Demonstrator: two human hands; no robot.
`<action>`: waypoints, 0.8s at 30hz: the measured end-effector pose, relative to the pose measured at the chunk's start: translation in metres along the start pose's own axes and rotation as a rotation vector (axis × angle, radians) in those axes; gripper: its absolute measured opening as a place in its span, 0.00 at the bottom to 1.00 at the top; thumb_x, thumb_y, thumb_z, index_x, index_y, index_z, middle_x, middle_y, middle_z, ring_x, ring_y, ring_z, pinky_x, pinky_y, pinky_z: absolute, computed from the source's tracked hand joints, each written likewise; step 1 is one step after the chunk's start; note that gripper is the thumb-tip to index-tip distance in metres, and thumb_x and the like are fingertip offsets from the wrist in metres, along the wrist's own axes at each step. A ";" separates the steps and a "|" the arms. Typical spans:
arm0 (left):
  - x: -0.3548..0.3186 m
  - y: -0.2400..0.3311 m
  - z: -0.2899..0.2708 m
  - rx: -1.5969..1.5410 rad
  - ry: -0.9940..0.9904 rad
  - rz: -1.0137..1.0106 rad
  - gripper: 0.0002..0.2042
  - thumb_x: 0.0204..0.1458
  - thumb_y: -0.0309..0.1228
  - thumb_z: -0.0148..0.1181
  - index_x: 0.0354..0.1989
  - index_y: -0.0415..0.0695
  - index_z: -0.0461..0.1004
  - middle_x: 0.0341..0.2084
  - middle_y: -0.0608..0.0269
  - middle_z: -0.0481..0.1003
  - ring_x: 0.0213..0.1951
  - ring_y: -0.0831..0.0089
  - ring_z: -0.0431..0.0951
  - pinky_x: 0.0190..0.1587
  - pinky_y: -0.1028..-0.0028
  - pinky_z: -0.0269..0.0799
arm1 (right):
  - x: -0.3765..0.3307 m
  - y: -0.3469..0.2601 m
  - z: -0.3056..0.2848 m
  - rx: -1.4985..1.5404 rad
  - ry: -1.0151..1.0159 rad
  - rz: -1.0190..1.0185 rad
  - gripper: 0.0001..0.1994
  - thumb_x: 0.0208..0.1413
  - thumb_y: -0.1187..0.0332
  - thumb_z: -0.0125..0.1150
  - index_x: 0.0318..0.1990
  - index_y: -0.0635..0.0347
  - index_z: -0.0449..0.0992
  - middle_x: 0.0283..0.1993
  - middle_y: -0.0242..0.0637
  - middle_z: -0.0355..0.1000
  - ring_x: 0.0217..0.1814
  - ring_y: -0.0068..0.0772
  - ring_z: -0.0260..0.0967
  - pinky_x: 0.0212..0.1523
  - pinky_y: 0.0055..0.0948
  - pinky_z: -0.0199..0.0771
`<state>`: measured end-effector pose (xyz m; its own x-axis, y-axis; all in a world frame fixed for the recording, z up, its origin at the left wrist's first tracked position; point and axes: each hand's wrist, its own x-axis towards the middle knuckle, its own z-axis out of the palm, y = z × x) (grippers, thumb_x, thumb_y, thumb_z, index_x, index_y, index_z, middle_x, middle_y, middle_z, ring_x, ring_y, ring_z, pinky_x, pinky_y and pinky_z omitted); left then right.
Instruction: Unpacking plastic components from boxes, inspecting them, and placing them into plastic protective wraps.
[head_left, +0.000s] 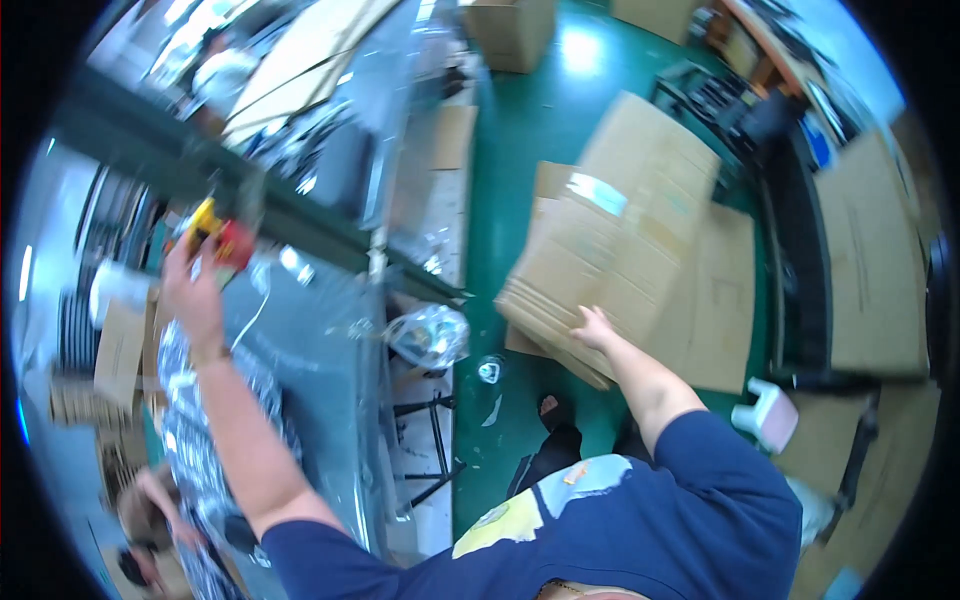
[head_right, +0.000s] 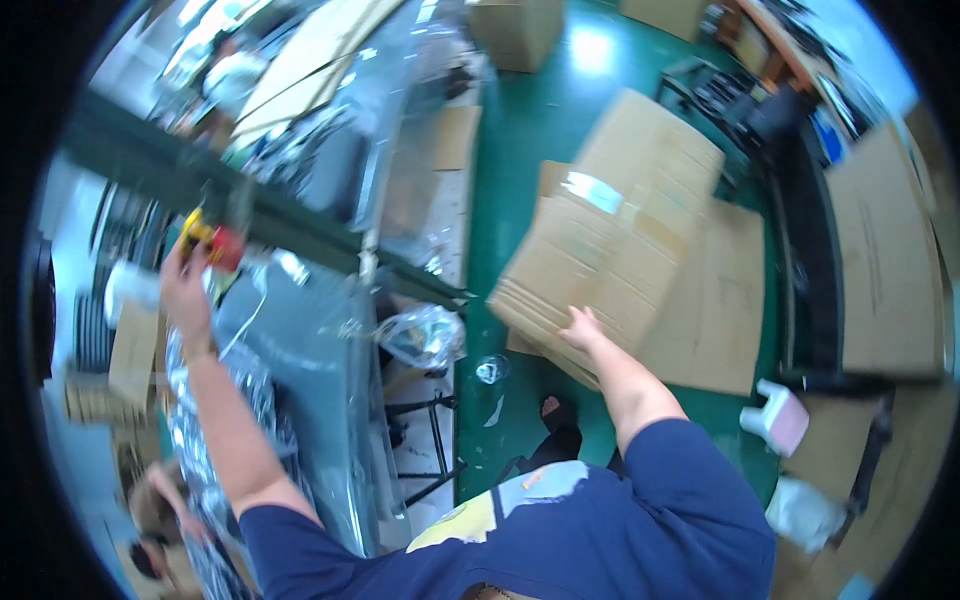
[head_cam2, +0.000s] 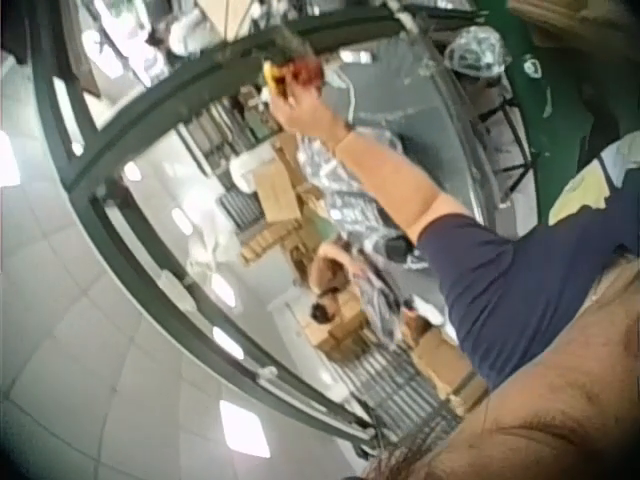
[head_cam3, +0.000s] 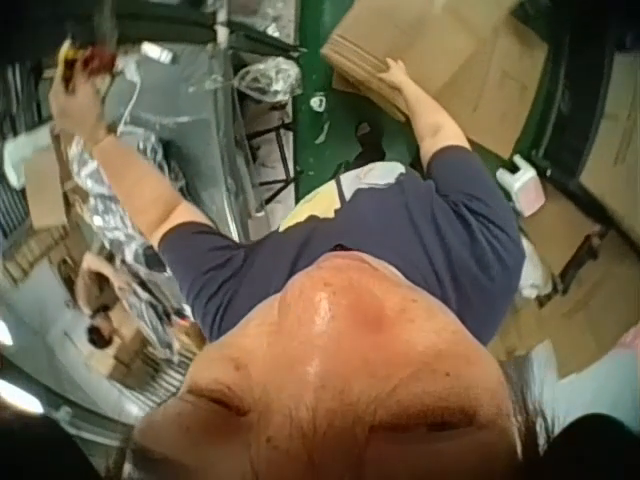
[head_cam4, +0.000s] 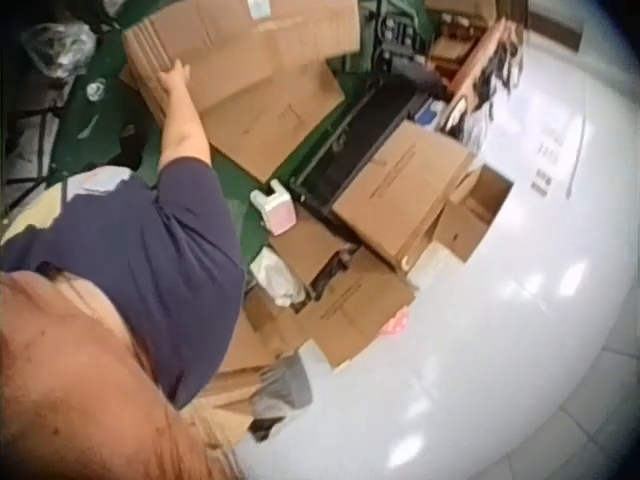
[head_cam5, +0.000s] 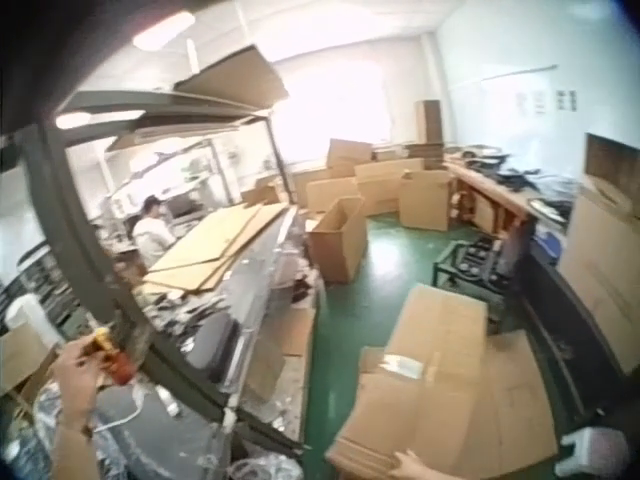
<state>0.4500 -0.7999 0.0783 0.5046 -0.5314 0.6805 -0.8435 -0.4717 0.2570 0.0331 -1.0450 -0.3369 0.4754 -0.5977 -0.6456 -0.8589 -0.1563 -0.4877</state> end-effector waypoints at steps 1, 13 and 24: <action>0.003 0.022 0.006 -0.108 -0.002 -0.074 0.14 0.52 0.32 0.57 0.44 0.37 0.73 0.36 0.54 0.75 0.38 0.69 0.75 0.42 0.73 0.69 | -0.005 0.004 -0.006 -0.004 -0.006 0.026 0.39 0.42 0.59 0.61 0.64 0.52 0.53 0.68 0.52 0.40 0.69 0.48 0.44 0.65 0.35 0.50; -0.082 0.179 0.042 -0.016 -0.004 0.346 0.19 0.46 0.17 0.55 0.49 0.39 0.66 0.44 0.54 0.71 0.45 0.60 0.71 0.50 0.67 0.64 | -0.015 0.055 -0.053 0.591 -0.184 0.086 0.29 0.53 0.52 0.56 0.56 0.64 0.63 0.48 0.43 0.70 0.48 0.34 0.69 0.44 0.33 0.72; -0.283 0.330 0.193 -0.391 -0.540 0.082 0.17 0.40 0.25 0.58 0.43 0.47 0.73 0.39 0.60 0.71 0.41 0.61 0.73 0.40 0.66 0.70 | -0.094 -0.004 -0.111 1.359 -1.106 0.198 0.20 0.60 0.51 0.41 0.50 0.56 0.67 0.45 0.36 0.70 0.45 0.34 0.71 0.45 0.39 0.74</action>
<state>0.0641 -0.9412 -0.1617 0.3721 -0.8799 0.2955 -0.8363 -0.1797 0.5180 -0.0291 -1.0753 -0.2092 0.7823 0.3295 -0.5286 -0.4363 0.8956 -0.0874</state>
